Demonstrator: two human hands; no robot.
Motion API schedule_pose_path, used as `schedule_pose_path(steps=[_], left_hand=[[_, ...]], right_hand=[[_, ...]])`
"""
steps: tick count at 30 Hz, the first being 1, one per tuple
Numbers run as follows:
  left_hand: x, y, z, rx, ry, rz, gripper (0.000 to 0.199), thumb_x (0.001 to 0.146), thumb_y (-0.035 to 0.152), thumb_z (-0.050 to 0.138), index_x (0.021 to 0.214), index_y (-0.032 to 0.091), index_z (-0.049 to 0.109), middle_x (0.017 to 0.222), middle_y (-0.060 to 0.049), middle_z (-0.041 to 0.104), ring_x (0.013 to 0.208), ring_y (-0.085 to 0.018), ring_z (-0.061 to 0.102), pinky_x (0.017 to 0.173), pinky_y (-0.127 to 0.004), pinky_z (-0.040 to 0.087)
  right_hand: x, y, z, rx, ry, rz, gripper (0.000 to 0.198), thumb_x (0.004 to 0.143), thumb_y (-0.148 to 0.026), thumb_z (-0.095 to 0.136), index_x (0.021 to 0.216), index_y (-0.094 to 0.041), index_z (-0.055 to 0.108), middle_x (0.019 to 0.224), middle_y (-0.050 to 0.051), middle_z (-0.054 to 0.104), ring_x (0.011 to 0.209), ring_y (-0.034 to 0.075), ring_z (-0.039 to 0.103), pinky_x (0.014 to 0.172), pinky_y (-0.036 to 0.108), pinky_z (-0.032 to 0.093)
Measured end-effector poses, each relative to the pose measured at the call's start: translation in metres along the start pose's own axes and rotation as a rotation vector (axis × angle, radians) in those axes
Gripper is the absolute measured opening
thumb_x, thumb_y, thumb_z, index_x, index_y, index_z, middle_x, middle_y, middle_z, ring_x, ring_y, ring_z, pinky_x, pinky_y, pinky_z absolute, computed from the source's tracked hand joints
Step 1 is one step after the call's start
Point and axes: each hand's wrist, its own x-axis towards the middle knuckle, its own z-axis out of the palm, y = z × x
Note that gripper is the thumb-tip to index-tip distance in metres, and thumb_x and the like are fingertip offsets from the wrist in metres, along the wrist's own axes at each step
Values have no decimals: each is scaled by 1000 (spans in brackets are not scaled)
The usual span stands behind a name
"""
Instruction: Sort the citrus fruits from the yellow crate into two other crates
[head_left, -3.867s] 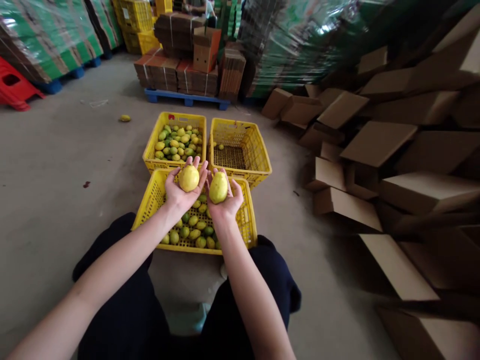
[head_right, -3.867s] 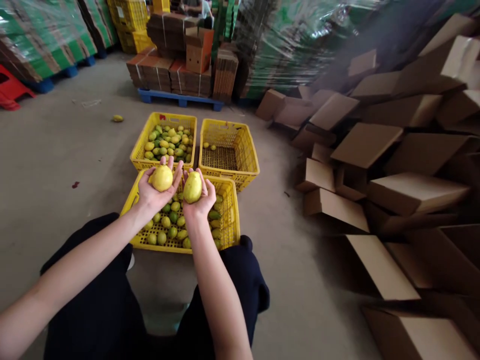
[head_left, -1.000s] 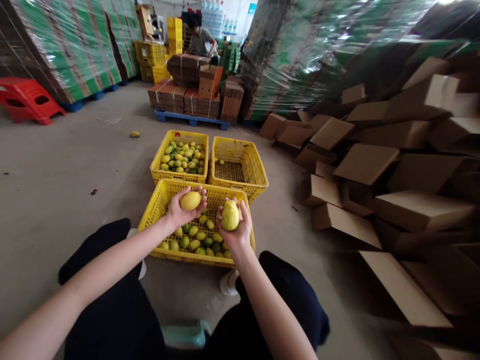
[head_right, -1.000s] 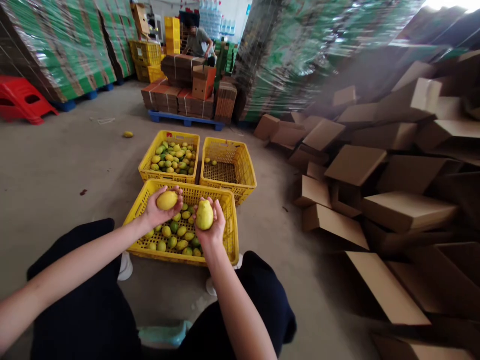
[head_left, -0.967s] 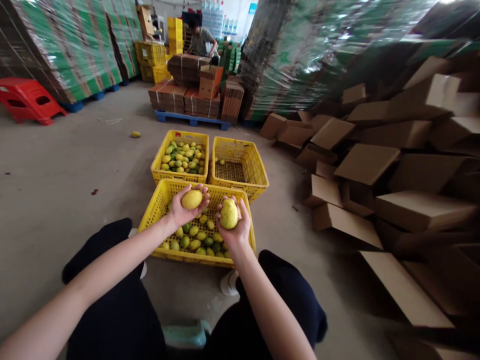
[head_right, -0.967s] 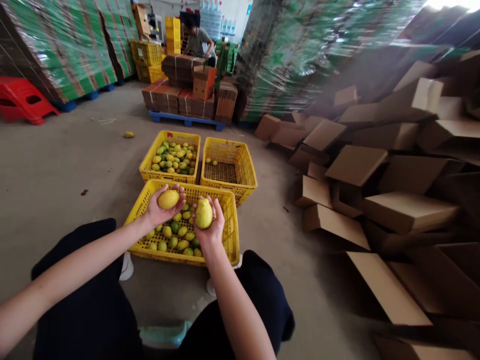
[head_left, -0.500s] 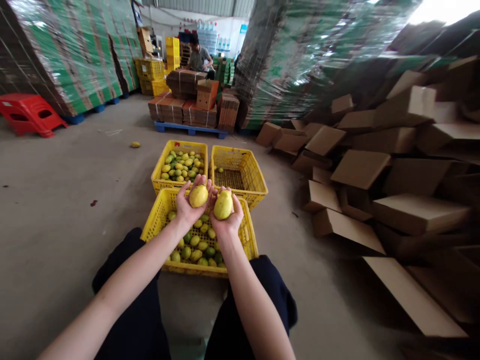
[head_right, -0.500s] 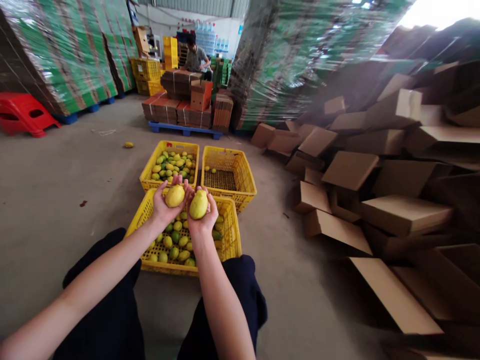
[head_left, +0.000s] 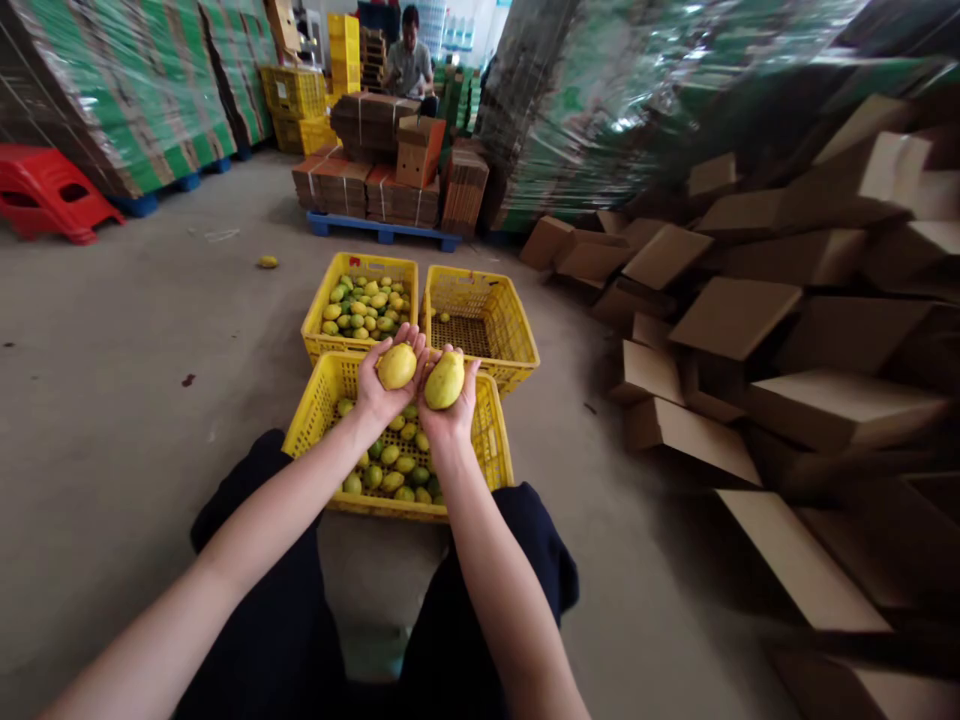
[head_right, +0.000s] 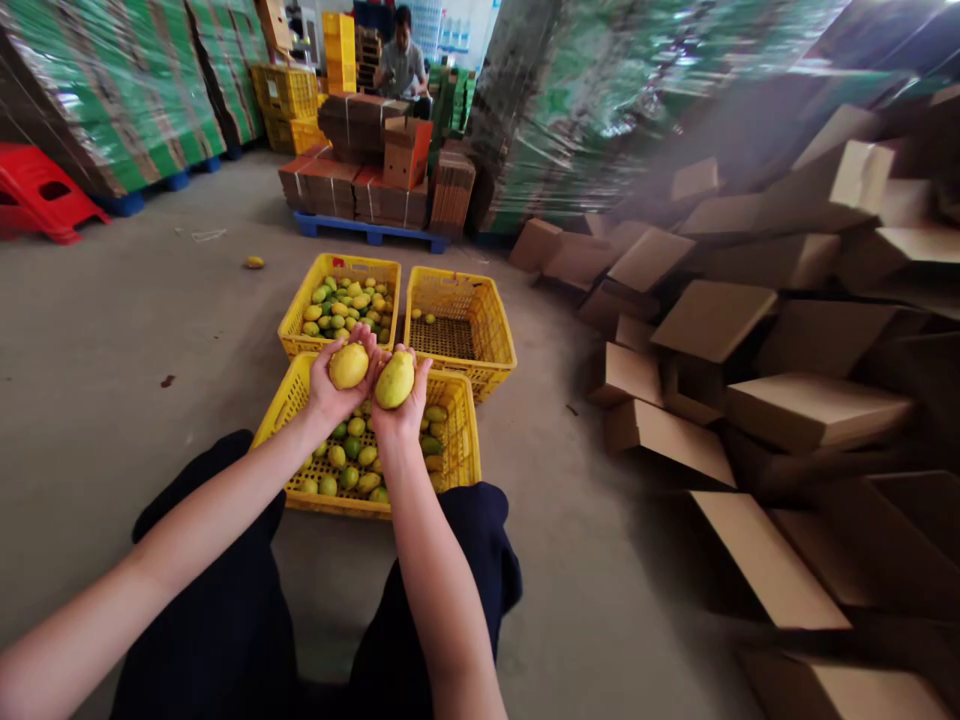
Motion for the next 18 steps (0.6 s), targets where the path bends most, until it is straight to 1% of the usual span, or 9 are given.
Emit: schedule_pose_path(steps=[6, 11, 13, 15, 16, 18], left_hand=[[-2, 4, -1, 2, 2, 18, 35, 91, 22, 42, 118, 19, 64, 90, -3, 75, 81, -12, 71, 83, -24, 54], [-1, 4, -3, -3, 24, 16, 32, 88, 23, 42, 109, 20, 67, 96, -4, 74, 77, -13, 70, 79, -26, 55], [-1, 3, -3, 3, 31, 18, 33, 87, 22, 43, 110, 20, 66, 100, -4, 74, 80, -14, 70, 79, -27, 55], [0, 3, -3, 7, 37, 17, 32, 84, 19, 45, 108, 20, 66, 102, -6, 73, 88, -15, 70, 82, -27, 55], [0, 4, -3, 5, 41, 13, 32, 82, 18, 46, 107, 19, 66, 102, -7, 73, 92, -16, 70, 84, -26, 54], [1, 5, -2, -5, 39, 1, 29, 80, 16, 47, 102, 18, 67, 101, -8, 71, 98, -18, 68, 87, -28, 53]], right_hand=[[1, 7, -2, -23, -4, 35, 24, 93, -42, 52, 82, -23, 62, 83, -6, 71, 70, 8, 67, 70, 21, 59], [-4, 10, 3, -8, 25, 59, 23, 94, -35, 50, 79, -21, 60, 77, -5, 69, 63, 7, 65, 65, 18, 57], [-6, 9, 3, -23, 25, 67, 17, 92, -28, 52, 80, -21, 61, 76, -5, 70, 64, 7, 65, 65, 18, 57], [-6, 7, 1, -53, 11, 64, 9, 86, -21, 55, 82, -20, 62, 77, -4, 70, 65, 8, 65, 67, 19, 57], [-6, 6, 1, -64, 3, 61, 8, 83, -19, 56, 82, -19, 63, 77, -3, 71, 66, 9, 65, 69, 20, 57], [-6, 3, 1, -66, -11, 46, 12, 79, -20, 54, 84, -19, 64, 78, -1, 71, 71, 11, 66, 73, 22, 56]])
